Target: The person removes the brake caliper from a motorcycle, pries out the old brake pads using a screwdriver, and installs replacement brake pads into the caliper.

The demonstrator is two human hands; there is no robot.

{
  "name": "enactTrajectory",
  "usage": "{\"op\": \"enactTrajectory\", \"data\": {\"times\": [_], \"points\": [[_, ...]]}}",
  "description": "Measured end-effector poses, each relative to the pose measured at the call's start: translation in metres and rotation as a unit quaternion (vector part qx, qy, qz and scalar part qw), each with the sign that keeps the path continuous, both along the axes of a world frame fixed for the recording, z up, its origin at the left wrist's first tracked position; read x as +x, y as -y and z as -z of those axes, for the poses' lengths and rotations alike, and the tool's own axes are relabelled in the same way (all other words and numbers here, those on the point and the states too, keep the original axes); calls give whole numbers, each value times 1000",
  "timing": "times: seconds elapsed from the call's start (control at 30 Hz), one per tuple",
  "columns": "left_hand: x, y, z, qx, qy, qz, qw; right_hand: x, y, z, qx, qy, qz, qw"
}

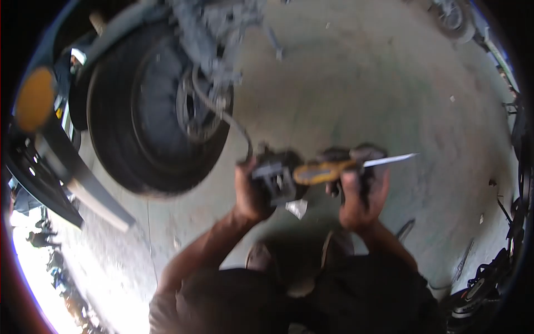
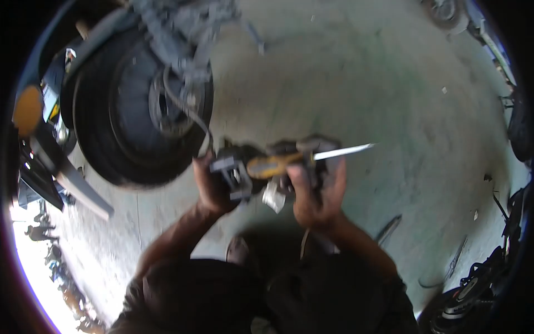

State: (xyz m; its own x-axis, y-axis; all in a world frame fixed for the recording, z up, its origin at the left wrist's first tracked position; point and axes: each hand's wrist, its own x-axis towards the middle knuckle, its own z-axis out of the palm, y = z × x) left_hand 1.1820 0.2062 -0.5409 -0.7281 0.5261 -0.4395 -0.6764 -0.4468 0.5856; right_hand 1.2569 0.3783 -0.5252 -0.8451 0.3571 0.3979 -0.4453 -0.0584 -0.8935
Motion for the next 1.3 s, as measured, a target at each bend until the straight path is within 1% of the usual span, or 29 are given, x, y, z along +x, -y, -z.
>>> {"op": "enactTrajectory", "data": {"times": [0.07, 0.1, 0.13, 0.17, 0.2, 0.23, 0.27, 0.3, 0.33, 0.37, 0.4, 0.43, 0.47, 0.5, 0.53, 0.57, 0.6, 0.63, 0.7, 0.77, 0.83, 0.87, 0.9, 1.0, 1.13, 1.2, 1.3], "points": [[-2, 7, -3, 41, -24, 87, 995, -1, -8, 4, -48, 13, 64, 997], [-4, 7, -13, 113, -8, 95, 989, -2, -13, 9, -38, -15, 66, 997], [-7, 8, -21, 182, 13, 103, 978, -2, -21, 15, -148, 65, 50, 986], [-14, 15, -23, 198, 57, 130, 970, -3, -28, 14, -257, 153, 31, 954], [-27, 21, -10, 197, 52, 130, 970, -3, -32, 13, -257, 148, 29, 955], [-40, 31, 19, 242, 53, 206, 947, 2, -31, 8, -286, 186, -43, 939], [-42, 40, 43, 261, 42, 233, 936, 8, -28, 5, -316, 228, -116, 914], [-43, 50, 67, 280, 31, 260, 924, 13, -28, -1, -325, 241, -121, 907], [-39, 54, 66, 182, 18, 213, 960, 17, -28, -9, -280, 290, -161, 901], [-34, 47, 63, 185, -39, 210, 959, 20, -27, -13, -234, 338, -202, 889], [-34, 45, 70, 164, -29, 219, 961, 22, -26, -10, -247, 356, -206, 877], [-27, 33, 41, 218, 15, 194, 956, 22, -28, -7, -94, 329, -238, 909], [-26, 32, 57, 130, 31, 132, 982, 22, -29, -7, 64, 287, -264, 919], [-23, 23, 44, 91, -4, 108, 990, 21, -25, -26, 73, 319, -259, 909], [-24, 14, 30, 52, -44, 85, 994, 23, -22, -23, 68, 326, -261, 906], [-23, 12, 33, 50, -39, 84, 994, 25, -20, -20, 89, 316, -241, 913], [-25, 11, 35, 13, -61, 60, 996, 25, -19, -18, 111, 304, -221, 920], [-24, 9, 35, -24, -83, 37, 996, 25, -20, -18, 109, 306, -223, 919], [-22, 5, 34, -46, -81, 21, 995, 25, -22, -20, 196, 303, -188, 914], [-22, 0, 34, -68, -88, -6, 994, 27, -21, -20, 188, 329, -202, 903], [-21, 0, 28, -85, -73, -1, 994, 27, -19, -17, 181, 355, -217, 891], [-21, 0, 26, -102, -61, 5, 993, 26, -18, -15, 184, 353, -216, 891], [-21, 1, 28, -130, -72, 21, 989, 25, -16, -13, 187, 351, -216, 891], [-21, -3, 23, -145, -66, 5, 987, 26, -12, -2, 158, 331, -212, 906], [-22, -3, 25, -144, -58, 11, 988, 25, -11, 4, 174, 297, -212, 915], [-22, -2, 25, -112, -46, 23, 992, 28, -9, 11, 129, 307, -217, 918], [-22, -1, 22, -112, -48, 24, 992, 30, -10, 21, 100, 324, -229, 913]]}}
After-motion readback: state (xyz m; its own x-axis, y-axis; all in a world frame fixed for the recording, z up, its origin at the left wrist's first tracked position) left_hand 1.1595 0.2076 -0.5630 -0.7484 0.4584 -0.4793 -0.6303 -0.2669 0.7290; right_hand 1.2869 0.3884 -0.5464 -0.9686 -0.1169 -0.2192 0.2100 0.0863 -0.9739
